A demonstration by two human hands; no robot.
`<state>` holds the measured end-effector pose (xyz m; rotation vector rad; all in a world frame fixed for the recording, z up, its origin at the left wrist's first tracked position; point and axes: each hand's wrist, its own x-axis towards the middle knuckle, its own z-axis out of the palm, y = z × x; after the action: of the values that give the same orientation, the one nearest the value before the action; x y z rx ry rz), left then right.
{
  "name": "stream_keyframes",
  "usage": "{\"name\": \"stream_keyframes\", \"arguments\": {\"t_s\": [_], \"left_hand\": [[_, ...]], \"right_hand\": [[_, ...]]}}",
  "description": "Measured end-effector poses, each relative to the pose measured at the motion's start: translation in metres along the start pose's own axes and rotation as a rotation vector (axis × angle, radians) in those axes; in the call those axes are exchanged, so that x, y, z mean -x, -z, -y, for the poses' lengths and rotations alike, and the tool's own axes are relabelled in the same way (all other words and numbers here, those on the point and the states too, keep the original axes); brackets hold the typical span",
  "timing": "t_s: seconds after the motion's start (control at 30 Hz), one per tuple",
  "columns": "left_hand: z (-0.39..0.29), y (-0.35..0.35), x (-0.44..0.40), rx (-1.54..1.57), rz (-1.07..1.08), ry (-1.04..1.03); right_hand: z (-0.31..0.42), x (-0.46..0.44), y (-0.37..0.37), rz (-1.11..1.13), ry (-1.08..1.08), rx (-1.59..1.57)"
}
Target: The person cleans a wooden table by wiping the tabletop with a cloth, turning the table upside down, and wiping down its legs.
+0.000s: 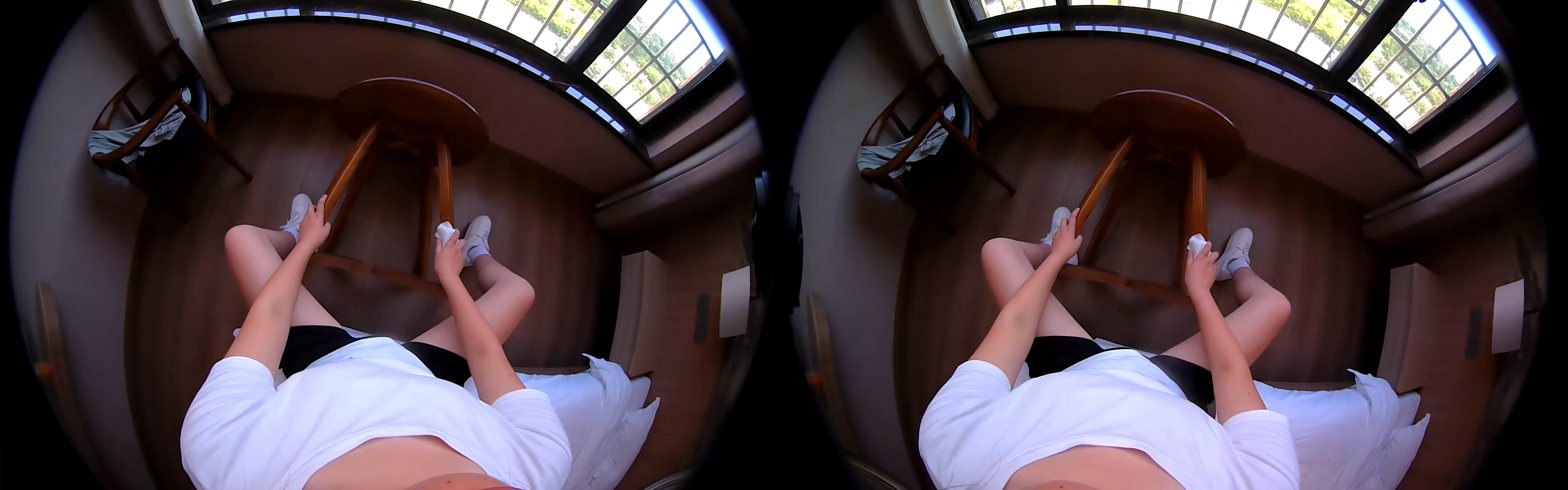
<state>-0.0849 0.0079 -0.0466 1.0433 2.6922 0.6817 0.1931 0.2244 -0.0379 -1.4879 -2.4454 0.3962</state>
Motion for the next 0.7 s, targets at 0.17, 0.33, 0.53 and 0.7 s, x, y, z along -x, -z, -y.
{"name": "stream_keyframes", "arguments": {"t_s": [0.17, 0.33, 0.53, 0.7], "left_hand": [[-0.004, 0.002, 0.001, -0.029, 0.033, 0.021], [-0.004, -0.001, 0.000, -0.057, 0.005, 0.019], [-0.004, 0.004, 0.001, -0.078, 0.024, 0.022], [-0.002, 0.000, 0.000, -0.084, -0.004, 0.007]], "right_hand": [[0.000, -0.005, -0.006, -0.076, 0.013, 0.053], [-0.001, -0.008, -0.007, -0.049, -0.014, 0.034], [-0.020, -0.004, -0.014, -0.006, 0.021, -0.166], [-0.009, 0.024, -0.004, -0.006, -0.062, -0.100]]}}
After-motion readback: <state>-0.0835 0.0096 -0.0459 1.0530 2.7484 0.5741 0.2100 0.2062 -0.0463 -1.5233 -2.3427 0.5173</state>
